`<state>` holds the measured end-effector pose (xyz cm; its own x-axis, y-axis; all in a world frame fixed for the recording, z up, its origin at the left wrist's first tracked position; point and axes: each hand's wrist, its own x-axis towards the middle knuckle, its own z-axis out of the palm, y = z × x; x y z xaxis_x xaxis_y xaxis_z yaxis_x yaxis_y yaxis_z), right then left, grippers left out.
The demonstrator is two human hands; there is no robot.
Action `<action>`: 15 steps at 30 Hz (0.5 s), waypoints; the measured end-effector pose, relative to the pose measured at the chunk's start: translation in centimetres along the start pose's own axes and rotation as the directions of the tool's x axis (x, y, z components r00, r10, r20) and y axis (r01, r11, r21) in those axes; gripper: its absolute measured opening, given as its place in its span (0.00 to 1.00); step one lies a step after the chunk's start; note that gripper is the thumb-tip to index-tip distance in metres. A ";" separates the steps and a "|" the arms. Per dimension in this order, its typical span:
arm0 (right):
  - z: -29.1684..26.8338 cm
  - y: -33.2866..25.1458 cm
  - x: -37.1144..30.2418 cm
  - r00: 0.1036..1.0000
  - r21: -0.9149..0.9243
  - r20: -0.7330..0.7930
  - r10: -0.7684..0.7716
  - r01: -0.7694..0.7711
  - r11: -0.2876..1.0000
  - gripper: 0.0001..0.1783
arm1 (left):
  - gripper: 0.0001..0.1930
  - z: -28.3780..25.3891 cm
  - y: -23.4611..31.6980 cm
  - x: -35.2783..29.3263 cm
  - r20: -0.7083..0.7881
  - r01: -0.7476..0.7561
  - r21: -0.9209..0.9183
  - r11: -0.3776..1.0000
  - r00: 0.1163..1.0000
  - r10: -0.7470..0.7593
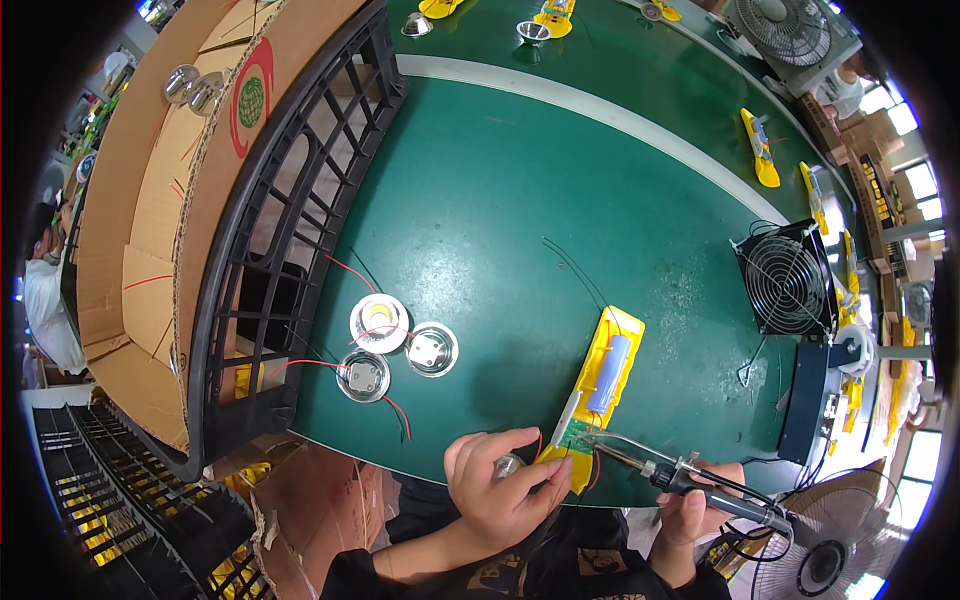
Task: The person solders circuit components and wires onto flashlight assemblies using a soldering iron and places the assembled flashlights onto a conveyor belt.
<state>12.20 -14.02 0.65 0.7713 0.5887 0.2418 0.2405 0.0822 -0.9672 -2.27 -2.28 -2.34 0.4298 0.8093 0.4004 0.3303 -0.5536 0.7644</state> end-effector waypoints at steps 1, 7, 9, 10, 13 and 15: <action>-0.1 0.1 -0.1 1.000 -0.037 0.011 -0.007 0.007 0.999 0.20 | 0.08 0.0 -0.1 0.0 0.000 0.002 0.001 1.000 1.000 -0.002; -0.1 0.2 -0.1 0.998 -0.098 0.055 -0.017 0.022 0.995 0.20 | 0.08 0.0 -0.2 -0.1 0.048 -0.044 0.025 0.999 0.998 0.042; -0.1 0.1 0.0 0.998 -0.102 0.059 -0.026 0.032 0.994 0.20 | 0.08 0.0 -0.2 -0.1 0.037 -0.054 0.018 0.998 0.998 0.053; -0.1 0.0 0.1 0.997 -0.096 0.074 -0.017 0.024 0.995 0.20 | 0.08 0.0 -0.2 -0.1 0.037 -0.053 0.019 0.998 0.998 0.052; 0.1 -0.4 0.3 0.997 -0.091 0.083 -0.003 0.011 0.996 0.20 | 0.09 -0.1 -0.2 0.0 0.021 -0.052 0.005 0.999 0.998 0.052; 0.1 -0.3 0.3 0.997 -0.099 0.074 0.003 0.005 0.995 0.20 | 0.09 0.0 -0.2 0.0 0.021 -0.046 0.003 0.999 0.999 0.046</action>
<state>12.28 -13.79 0.98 0.7260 0.6470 0.2329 0.3016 0.0047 -0.9534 -2.34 -2.16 -2.55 0.4617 0.7789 0.4243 0.3128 -0.5907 0.7438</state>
